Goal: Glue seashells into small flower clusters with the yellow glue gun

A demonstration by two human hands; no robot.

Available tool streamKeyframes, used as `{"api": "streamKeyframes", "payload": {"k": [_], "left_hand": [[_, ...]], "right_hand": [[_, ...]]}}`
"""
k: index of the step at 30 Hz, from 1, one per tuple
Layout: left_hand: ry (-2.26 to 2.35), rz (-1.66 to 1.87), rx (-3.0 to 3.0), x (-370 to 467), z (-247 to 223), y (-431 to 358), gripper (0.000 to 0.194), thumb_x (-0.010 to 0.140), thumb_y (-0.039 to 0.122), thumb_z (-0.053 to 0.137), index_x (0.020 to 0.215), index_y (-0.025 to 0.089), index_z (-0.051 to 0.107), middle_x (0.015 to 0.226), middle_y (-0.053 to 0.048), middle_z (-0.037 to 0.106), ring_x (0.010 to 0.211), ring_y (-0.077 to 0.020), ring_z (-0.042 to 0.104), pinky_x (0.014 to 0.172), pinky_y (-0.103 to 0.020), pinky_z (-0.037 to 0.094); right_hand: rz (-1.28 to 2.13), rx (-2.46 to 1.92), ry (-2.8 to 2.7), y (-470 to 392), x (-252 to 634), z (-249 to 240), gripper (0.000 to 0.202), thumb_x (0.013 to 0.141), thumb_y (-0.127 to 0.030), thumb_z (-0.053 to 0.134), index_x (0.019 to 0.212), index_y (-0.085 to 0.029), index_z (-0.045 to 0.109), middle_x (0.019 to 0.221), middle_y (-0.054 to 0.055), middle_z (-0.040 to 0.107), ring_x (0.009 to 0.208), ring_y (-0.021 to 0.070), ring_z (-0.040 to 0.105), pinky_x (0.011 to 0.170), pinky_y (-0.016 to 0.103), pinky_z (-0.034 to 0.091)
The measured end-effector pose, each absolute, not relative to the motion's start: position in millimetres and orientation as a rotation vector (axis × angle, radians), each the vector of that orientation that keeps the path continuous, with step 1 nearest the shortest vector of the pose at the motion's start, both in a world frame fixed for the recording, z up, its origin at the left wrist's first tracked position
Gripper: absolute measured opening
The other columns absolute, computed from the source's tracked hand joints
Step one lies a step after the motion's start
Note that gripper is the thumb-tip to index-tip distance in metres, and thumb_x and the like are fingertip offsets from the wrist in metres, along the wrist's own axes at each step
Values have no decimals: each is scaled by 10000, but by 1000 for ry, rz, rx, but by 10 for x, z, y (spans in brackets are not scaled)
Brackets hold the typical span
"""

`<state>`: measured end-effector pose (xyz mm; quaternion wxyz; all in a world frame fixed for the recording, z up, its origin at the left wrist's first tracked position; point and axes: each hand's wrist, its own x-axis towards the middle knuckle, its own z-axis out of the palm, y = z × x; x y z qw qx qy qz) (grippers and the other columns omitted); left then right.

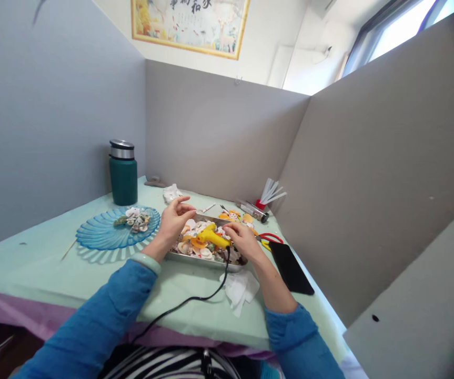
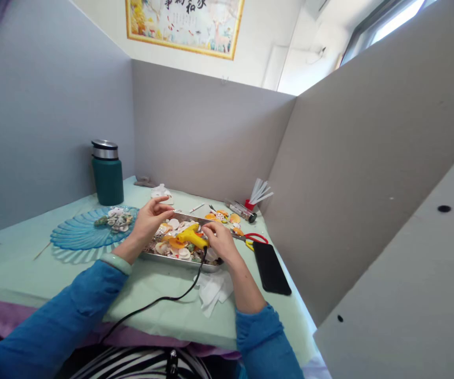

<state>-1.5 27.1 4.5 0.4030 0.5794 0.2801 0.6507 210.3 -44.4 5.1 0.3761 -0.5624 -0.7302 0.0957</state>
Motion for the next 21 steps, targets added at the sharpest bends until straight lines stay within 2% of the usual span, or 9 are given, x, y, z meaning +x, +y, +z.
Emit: {"api": "streamKeyframes", "payload": {"k": [4,6,10,14,18,21], "left_hand": [[701,1639,1470,-15,25,285,517,626,237,720,1101,146,538,752,-3,651,695,-133,620,697,-285,509],[700,1636,1470,-16,18,290,517,626,233,719,1102,148,538,757,-5,652,703,-138,621,700,-291,511],[705,1624,1472,-16,36,275,514,622,232,721,1094,144,539,760,-8,655,708,-141,623,701,-293,510],[710,1608,1475,-10,70,233,528,615,244,726,1097,142,534,738,0,650,661,-137,617,674,-290,499],[668,1583,1470,-1,87,200,538,618,233,723,1108,141,521,732,3,644,653,-133,613,665,-285,489],[616,1558,1456,3,103,174,526,624,222,721,1105,144,522,737,7,638,668,-127,614,674,-277,487]], "right_hand": [[-87,-1778,-1925,-453,2146,34,194,834,-231,508,833,-199,699,901,45,699,854,182,604,702,254,387],[-182,-1903,-1980,-445,2138,17,192,824,-218,514,854,-219,703,915,50,705,897,199,606,699,258,382],[-220,-2026,-2098,-375,2097,10,217,776,-247,574,960,-243,690,946,60,704,912,231,612,684,275,387],[-270,-2002,-2233,-302,2067,29,205,727,-201,614,909,-241,702,955,77,692,940,255,599,701,292,390],[-296,-1980,-2173,-330,2065,34,136,789,-241,588,870,-189,685,940,110,685,935,258,601,727,303,396],[-281,-1900,-1918,-391,2095,30,223,843,-288,547,1008,-162,629,930,121,683,864,247,620,708,308,409]]}}
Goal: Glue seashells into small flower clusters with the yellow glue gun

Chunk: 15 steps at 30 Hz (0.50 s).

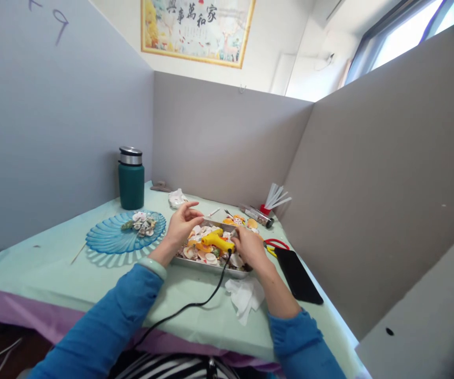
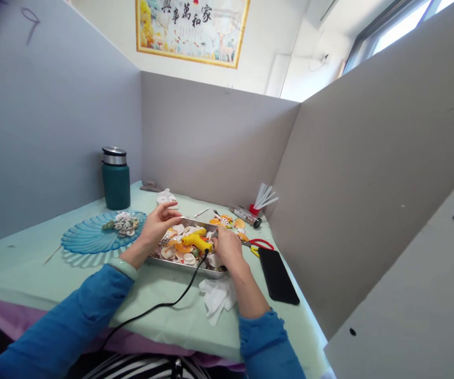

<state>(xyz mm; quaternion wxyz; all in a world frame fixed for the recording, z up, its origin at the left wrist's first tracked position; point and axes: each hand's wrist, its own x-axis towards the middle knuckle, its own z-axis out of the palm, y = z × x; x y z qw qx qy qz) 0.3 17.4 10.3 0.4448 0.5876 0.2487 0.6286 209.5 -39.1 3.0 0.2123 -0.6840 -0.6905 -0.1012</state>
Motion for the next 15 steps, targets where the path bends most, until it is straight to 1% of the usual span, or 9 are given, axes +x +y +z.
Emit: {"api": "streamKeyframes", "payload": {"k": [3,5,8,10,12,15], "left_hand": [[582,1524,1447,9,125,137,509,635,212,717,1103,150,526,745,9,635,673,-122,612,673,-268,484],[566,1508,1443,16,137,111,502,640,206,716,1101,152,528,748,11,635,668,-116,607,670,-262,481],[533,1488,1441,28,142,88,503,636,205,722,1098,153,530,745,13,636,664,-111,600,667,-252,477],[520,1478,1441,33,138,85,503,632,207,728,1092,154,533,747,13,637,667,-112,600,671,-254,477],[511,1476,1443,37,130,90,501,631,211,731,1089,156,535,753,11,638,670,-114,602,677,-258,480],[493,1485,1457,44,115,107,498,632,214,730,1089,160,539,760,7,638,691,-121,609,694,-267,487]], "right_hand": [[-189,-1632,-1751,-438,2116,38,271,858,-260,524,1104,-158,579,932,104,674,827,222,619,716,306,425],[-7,-1399,-1727,-456,2100,50,275,854,-272,531,1106,-170,575,883,70,668,774,199,615,706,300,442],[331,-1138,-1662,-472,2032,59,296,852,-322,532,1116,-189,543,738,9,634,629,163,590,618,281,458],[477,-1034,-1584,-481,1975,55,304,844,-338,544,1108,-193,506,694,-13,612,577,145,572,570,267,456],[567,-963,-1535,-486,1925,58,301,829,-344,563,1079,-193,491,702,-15,608,568,133,564,542,254,454],[674,-910,-1523,-476,1875,111,291,804,-345,589,1039,-191,511,748,-5,600,601,127,571,526,242,461]]}}
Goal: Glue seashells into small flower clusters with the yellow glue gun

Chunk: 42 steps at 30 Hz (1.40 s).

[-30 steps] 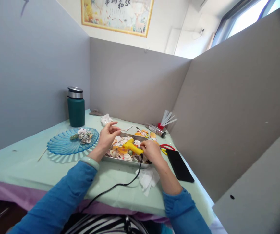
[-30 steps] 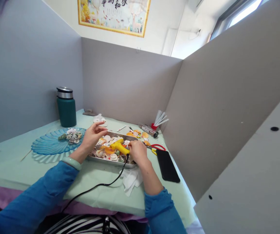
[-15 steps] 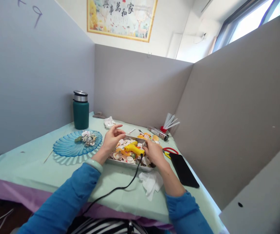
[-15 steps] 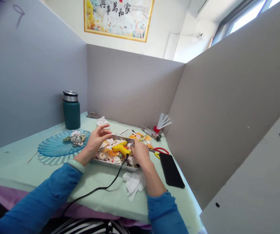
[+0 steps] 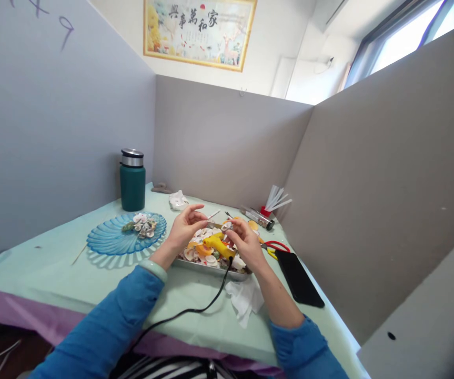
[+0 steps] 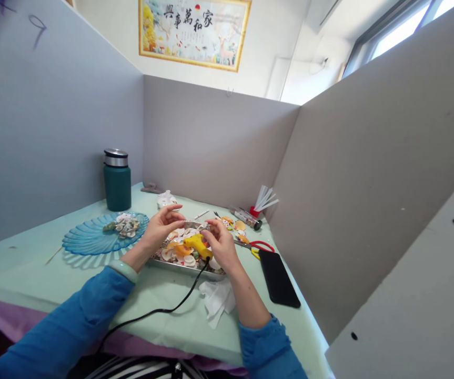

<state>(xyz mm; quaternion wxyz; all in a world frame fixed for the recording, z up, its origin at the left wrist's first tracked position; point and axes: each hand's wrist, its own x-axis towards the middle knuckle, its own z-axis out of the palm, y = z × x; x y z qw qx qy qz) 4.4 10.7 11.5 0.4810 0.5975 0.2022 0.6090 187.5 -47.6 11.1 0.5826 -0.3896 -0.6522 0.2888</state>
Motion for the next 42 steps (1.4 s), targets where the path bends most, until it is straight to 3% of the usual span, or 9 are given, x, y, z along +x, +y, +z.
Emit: {"api": "streamKeyframes", "payload": {"k": [7,13,27,34,38,42], "left_hand": [[518,1545,1494,58,106,120,483,644,208,717,1090,162,537,759,7,631,712,-122,609,718,-275,491],[558,1589,1536,69,96,124,471,666,216,695,1101,160,524,749,8,626,711,-127,610,723,-284,494],[620,1645,1614,103,38,127,462,704,236,667,1136,168,516,776,-11,629,736,-141,613,726,-293,502],[739,1661,1729,90,29,109,434,721,245,650,1133,180,530,790,-23,647,750,-158,628,731,-300,504],[771,1668,1784,86,30,92,413,728,233,638,1127,192,540,804,-24,659,751,-155,633,747,-298,501],[777,1674,1820,89,43,61,398,728,216,633,1117,198,553,796,-18,664,733,-151,636,734,-286,503]], "right_hand": [[922,-812,-1463,-422,1821,359,322,734,-334,656,1007,-200,552,883,26,599,780,162,610,557,244,506],[1195,-659,-1320,-436,1789,242,361,680,-284,713,1013,-222,588,860,6,591,738,132,583,584,234,498],[1208,-629,-1162,-389,1783,127,367,664,-341,730,973,-214,580,880,17,593,644,111,534,516,222,432],[667,-916,-1357,-339,1721,39,320,711,-311,674,993,-178,599,698,-13,580,555,114,505,532,240,441],[229,-1032,-1515,-377,1672,10,254,767,-283,620,1004,-189,627,871,39,609,645,134,543,654,279,480],[49,-1069,-1627,-450,1636,14,244,825,-252,554,1058,-207,608,1025,72,599,637,127,543,691,293,487]]}}
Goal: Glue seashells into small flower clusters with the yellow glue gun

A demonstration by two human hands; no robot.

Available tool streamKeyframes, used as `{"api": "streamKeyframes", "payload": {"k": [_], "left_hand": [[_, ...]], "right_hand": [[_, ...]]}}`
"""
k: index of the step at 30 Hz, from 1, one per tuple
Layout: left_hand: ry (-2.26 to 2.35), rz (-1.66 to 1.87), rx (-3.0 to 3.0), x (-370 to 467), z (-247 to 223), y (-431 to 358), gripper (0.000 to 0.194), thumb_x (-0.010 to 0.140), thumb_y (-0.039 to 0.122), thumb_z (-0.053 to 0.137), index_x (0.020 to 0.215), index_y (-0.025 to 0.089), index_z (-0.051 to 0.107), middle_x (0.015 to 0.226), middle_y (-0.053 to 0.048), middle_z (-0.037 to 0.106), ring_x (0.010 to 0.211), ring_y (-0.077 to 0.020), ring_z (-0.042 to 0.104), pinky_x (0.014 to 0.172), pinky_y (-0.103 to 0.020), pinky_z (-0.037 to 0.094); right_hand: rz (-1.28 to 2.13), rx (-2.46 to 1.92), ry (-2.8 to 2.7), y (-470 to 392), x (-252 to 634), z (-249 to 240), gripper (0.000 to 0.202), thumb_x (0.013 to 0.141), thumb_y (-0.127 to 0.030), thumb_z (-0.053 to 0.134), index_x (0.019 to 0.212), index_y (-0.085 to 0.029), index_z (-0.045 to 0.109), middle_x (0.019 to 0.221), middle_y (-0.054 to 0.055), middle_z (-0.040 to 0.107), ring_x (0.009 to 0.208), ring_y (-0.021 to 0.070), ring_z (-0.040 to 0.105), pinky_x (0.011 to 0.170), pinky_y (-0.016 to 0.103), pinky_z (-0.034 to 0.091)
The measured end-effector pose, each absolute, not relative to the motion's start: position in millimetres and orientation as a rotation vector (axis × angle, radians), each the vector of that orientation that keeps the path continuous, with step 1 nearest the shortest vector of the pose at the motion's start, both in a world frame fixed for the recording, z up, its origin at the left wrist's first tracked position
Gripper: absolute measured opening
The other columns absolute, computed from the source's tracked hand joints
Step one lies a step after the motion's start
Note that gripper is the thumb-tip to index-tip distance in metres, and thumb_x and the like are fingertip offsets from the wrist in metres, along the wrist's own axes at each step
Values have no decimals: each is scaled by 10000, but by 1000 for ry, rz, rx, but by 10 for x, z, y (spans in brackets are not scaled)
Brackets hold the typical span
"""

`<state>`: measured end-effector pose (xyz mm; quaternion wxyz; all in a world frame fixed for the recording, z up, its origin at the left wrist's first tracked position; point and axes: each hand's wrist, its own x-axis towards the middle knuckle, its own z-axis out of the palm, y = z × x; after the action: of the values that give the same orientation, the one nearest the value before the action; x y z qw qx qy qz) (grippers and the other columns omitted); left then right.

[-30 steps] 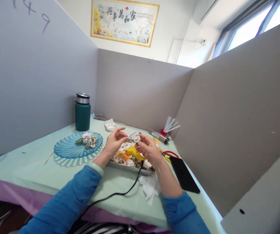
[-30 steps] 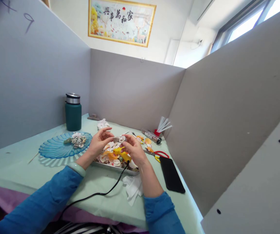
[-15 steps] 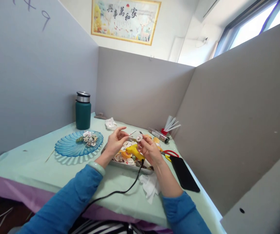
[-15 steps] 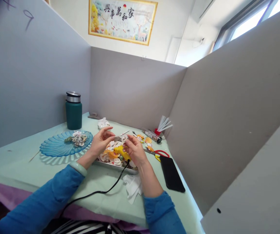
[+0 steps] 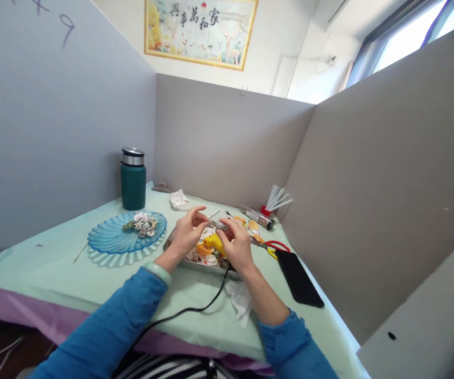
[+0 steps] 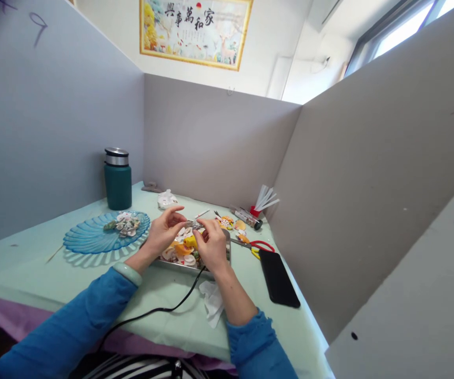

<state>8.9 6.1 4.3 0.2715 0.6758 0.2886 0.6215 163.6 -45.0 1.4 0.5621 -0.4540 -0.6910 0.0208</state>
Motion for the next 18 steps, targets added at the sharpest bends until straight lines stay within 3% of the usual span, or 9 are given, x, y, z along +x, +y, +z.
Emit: {"api": "streamKeyframes", "payload": {"k": [9,18], "left_hand": [[807,1688,2040,96,28,18,386,762,168,575,1143,214,538,822,-15,666,752,-146,642,772,-289,510],[789,1661,2045,100,3,14,404,752,165,574,1152,223,545,829,-18,674,753,-156,642,762,-292,505]], "right_hand": [[-159,-1164,-1710,-512,1608,30,217,837,-235,535,1044,-181,571,997,66,598,645,133,538,761,289,451],[-284,-1269,-1762,-544,1574,37,230,849,-224,516,1069,-193,575,1051,80,602,889,196,587,790,288,454]]}}
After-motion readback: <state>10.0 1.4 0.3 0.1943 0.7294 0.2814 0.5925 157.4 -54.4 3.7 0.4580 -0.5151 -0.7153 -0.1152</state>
